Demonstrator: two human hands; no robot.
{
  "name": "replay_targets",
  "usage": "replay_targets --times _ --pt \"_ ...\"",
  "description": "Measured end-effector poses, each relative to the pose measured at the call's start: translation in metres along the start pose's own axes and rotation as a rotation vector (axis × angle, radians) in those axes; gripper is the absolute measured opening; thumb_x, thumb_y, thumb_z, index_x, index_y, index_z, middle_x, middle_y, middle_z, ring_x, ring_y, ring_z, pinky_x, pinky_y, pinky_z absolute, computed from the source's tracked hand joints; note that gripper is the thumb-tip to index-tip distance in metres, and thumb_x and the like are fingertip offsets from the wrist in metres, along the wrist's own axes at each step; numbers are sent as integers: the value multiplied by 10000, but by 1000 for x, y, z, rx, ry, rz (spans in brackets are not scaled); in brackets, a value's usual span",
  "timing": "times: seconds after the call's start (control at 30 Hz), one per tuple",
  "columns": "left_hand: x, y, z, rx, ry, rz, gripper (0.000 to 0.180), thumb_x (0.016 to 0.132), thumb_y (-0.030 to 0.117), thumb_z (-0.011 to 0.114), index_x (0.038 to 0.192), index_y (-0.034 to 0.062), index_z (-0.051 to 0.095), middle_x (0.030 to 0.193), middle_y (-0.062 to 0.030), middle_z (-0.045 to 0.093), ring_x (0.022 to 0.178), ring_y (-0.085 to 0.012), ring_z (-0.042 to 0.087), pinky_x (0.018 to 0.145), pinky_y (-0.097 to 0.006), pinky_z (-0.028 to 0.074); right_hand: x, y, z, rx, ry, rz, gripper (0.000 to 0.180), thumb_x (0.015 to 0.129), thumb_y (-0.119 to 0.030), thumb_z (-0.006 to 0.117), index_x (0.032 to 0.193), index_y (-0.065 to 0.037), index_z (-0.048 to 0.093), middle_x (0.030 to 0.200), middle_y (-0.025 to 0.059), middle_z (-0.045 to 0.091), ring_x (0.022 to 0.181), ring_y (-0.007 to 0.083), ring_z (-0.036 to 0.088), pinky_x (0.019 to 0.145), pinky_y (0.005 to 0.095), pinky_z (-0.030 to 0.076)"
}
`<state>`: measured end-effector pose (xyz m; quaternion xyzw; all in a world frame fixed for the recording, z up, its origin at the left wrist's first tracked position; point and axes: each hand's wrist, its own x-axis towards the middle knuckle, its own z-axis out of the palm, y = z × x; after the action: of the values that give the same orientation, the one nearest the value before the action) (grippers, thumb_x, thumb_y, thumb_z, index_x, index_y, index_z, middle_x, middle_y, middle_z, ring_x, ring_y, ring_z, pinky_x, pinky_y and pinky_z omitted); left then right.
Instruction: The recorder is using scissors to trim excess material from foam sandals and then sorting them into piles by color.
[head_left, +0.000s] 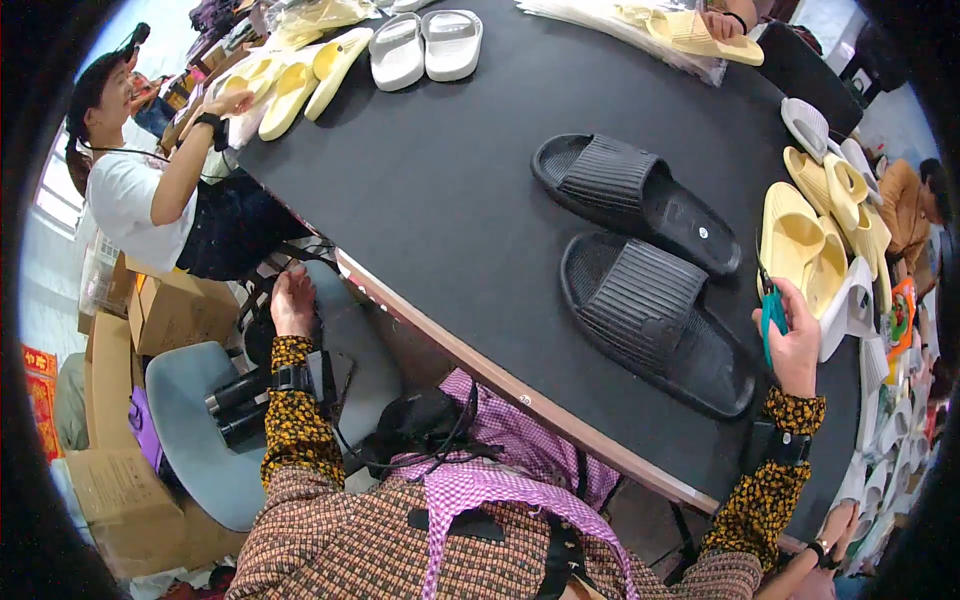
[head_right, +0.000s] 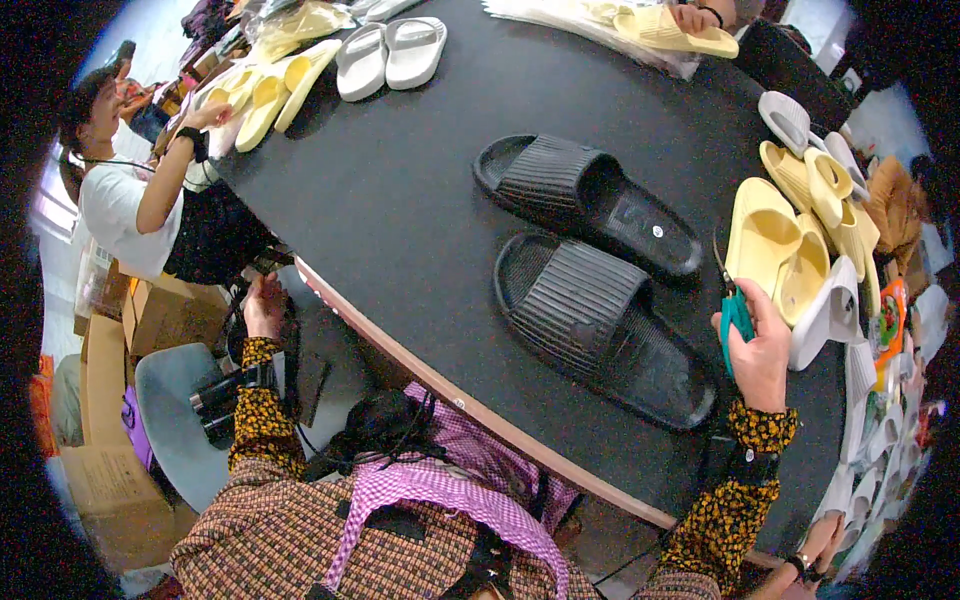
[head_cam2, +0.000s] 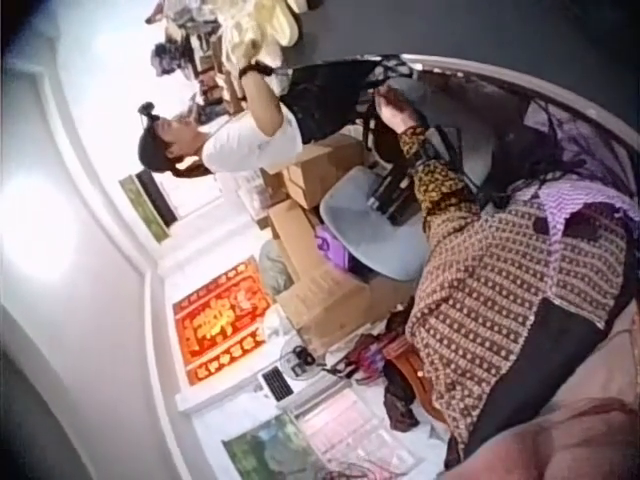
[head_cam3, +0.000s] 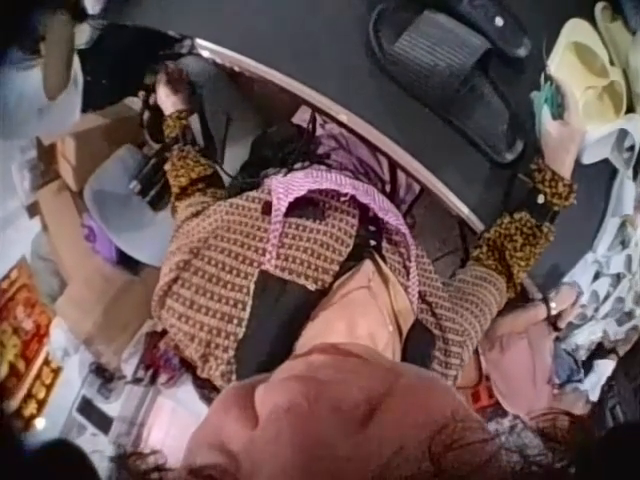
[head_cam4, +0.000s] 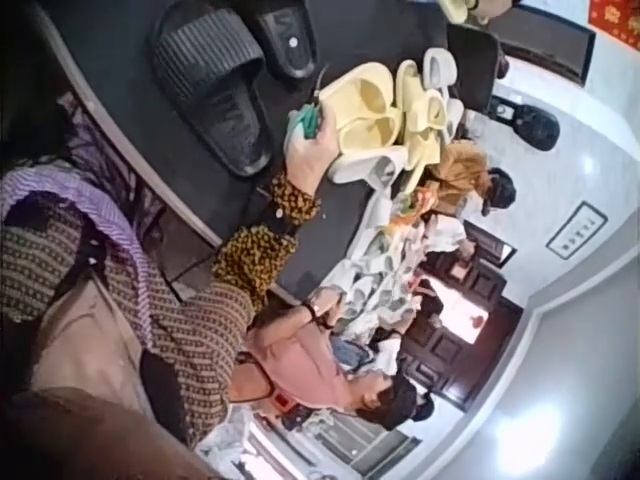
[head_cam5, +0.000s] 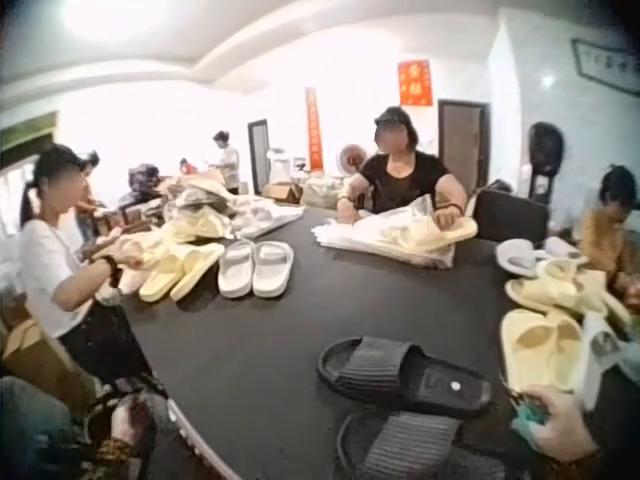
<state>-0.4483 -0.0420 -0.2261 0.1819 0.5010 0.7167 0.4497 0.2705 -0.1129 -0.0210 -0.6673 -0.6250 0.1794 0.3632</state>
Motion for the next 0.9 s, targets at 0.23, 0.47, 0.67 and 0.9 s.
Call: replay_targets --times 0.23,0.47,0.67,0.9 --pt "1 -44 -7 -34 28 -162 199 957 266 507 1120 152 506 1157 -57 625 1074 -240 561 933 -434 376 2 -1 2 19 -4 -13 434 777 15 678 1186 26 534 914 23 594 793 80 533 722 213 449" --pt "-12 -71 10 -113 32 -292 197 944 235 534 1113 139 498 1163 -66 607 1136 -263 534 972 -479 399 0 -2 2 -31 16 -50 436 770 35 674 1184 23 538 922 28 600 799 76 536 723 215 452" --pt "-15 -69 9 -204 -68 -306 235 934 239 553 1113 102 486 1103 -72 612 1085 -262 556 972 -485 400 2 -1 5 39 10 -43 420 765 26 677 1165 22 551 889 21 598 776 69 527 716 212 450" --pt "-25 -83 33 -22 -31 -351 172 927 223 540 1053 107 519 986 -45 611 936 -202 575 795 -364 428 1 0 -1 -43 13 -34 413 765 21 671 1162 19 553 881 20 599 774 73 535 714 221 458"
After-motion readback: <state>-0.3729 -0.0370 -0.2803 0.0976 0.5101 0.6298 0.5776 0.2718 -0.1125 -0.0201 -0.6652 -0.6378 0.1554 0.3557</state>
